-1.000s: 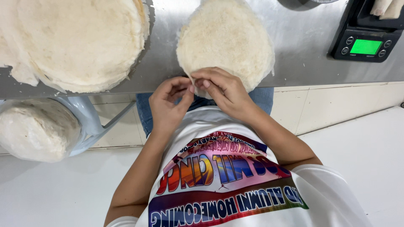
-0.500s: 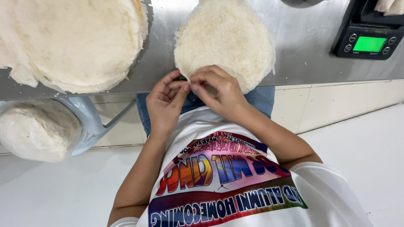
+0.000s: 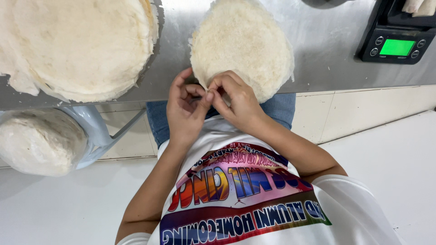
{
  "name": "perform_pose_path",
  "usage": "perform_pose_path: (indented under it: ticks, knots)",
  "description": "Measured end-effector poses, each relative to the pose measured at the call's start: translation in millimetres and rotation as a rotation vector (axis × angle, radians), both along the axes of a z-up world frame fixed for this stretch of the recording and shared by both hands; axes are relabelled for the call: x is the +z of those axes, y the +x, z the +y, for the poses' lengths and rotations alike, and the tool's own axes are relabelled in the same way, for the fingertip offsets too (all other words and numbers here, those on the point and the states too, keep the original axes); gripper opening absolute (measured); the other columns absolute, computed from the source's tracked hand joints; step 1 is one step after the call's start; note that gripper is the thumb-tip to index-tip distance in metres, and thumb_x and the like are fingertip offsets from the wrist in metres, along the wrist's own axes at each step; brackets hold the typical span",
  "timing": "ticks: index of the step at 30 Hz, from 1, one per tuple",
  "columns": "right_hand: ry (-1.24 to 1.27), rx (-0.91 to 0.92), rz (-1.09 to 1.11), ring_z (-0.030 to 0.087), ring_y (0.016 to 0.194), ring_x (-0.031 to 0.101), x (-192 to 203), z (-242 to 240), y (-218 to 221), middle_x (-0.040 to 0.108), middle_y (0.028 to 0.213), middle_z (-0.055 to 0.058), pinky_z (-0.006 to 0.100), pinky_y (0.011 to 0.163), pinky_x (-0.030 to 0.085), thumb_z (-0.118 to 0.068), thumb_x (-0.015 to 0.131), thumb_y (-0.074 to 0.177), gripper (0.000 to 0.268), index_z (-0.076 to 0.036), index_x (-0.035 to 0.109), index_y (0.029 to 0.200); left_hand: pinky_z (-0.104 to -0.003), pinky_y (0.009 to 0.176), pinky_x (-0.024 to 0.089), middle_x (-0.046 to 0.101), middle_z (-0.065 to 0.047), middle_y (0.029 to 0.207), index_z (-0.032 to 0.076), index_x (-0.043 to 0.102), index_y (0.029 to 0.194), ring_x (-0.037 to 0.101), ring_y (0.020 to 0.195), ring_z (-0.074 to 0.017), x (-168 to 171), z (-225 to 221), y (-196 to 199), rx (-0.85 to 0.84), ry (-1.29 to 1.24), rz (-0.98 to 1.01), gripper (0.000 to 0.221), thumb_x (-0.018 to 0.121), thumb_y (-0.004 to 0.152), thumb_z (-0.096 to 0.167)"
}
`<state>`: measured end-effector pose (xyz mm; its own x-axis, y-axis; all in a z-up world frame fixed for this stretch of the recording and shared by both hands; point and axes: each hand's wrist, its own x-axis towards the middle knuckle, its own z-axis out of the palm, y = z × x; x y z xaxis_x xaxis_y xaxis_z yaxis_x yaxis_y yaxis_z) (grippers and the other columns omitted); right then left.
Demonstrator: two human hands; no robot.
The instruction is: The person peels thin wrappers from a stack, places a portion of meat filling on each wrapper using a spoon, and rolls them into cylinders. They weigh the rolls on a digital scale and place them into a plastic bag.
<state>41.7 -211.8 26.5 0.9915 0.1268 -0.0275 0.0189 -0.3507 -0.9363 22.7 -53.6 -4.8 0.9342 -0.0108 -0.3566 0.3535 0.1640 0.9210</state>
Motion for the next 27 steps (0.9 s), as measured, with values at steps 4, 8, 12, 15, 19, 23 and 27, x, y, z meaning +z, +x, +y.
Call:
perform_pose_path:
  ticks: [4,8,12,15,19,23,27]
  knots:
    - [0.052,-0.015,0.079,0.029,0.087,0.067,1.8,-8.4,2.1,0.064,0.094,0.016,0.039,0.074,0.058,-0.001,0.058,0.099,0.004,-0.001,0.061,0.096,-0.032,0.074,0.066,0.062,-0.006,0.085,0.002,0.053,0.140,0.069,0.081,-0.0173,-1.5,9.1,4.9,-0.034,0.267,-0.167,0.049,0.073,0.095,0.000]
    - [0.134,0.014,0.113,0.028,0.090,0.066,4.3,-7.7,1.2,0.064,0.096,0.014,0.037,0.076,0.056,-0.006,0.057,0.101,0.010,-0.003,0.060,0.092,-0.034,0.073,0.067,0.054,-0.010,0.094,-0.002,0.053,0.139,0.068,0.084,-0.0216,7.3,4.1,10.6,-0.040,0.274,-0.198,0.056,0.072,0.087,-0.006]
    - [0.143,0.008,0.152,0.023,0.085,0.065,0.9,-4.6,4.0,0.063,0.092,0.012,0.037,0.074,0.056,-0.017,0.063,0.104,0.019,-0.004,0.059,0.091,-0.035,0.068,0.065,0.062,-0.012,0.092,-0.003,0.060,0.137,0.073,0.083,-0.0273,8.0,-0.7,13.8,-0.071,0.378,-0.320,0.043,0.074,0.096,0.000]
    - [-0.009,-0.002,-0.007,0.033,0.070,0.066,-9.9,-10.9,5.1,0.060,0.076,0.014,0.039,0.062,0.054,-0.005,0.074,0.092,0.018,-0.003,0.058,0.083,-0.031,0.059,0.060,0.061,-0.008,0.081,-0.003,0.071,0.123,0.068,0.073,-0.0231,4.6,4.5,14.8,-0.087,0.663,-0.488,0.030,0.073,0.093,-0.001]
    - [-0.140,-0.141,-0.212,0.024,0.076,0.067,4.7,-16.6,15.3,0.067,0.086,0.008,0.031,0.068,0.056,0.003,0.068,0.094,0.019,-0.007,0.058,0.082,-0.030,0.059,0.056,0.054,-0.008,0.078,-0.001,0.072,0.121,0.061,0.068,-0.0222,7.8,8.2,15.4,-0.020,0.662,-0.434,0.032,0.062,0.090,-0.005]
    - [-0.016,-0.106,-0.120,0.022,0.076,0.069,0.6,-5.0,7.5,0.072,0.087,0.009,0.032,0.074,0.058,0.001,0.065,0.093,0.014,-0.006,0.061,0.104,-0.043,0.067,0.058,0.056,-0.022,0.109,-0.007,0.052,0.138,0.065,0.090,-0.0348,20.8,5.6,10.7,-0.174,0.499,-0.297,0.055,0.070,0.087,0.003]
    - [-0.096,-0.054,-0.118,0.027,0.077,0.070,7.2,-2.2,9.4,0.069,0.088,0.013,0.038,0.071,0.060,-0.001,0.062,0.099,0.021,-0.003,0.062,0.120,-0.038,0.063,0.053,0.061,-0.016,0.095,-0.005,0.062,0.130,0.066,0.083,-0.0296,17.6,4.3,22.7,-0.119,0.563,-0.319,0.049,0.081,0.096,0.024]
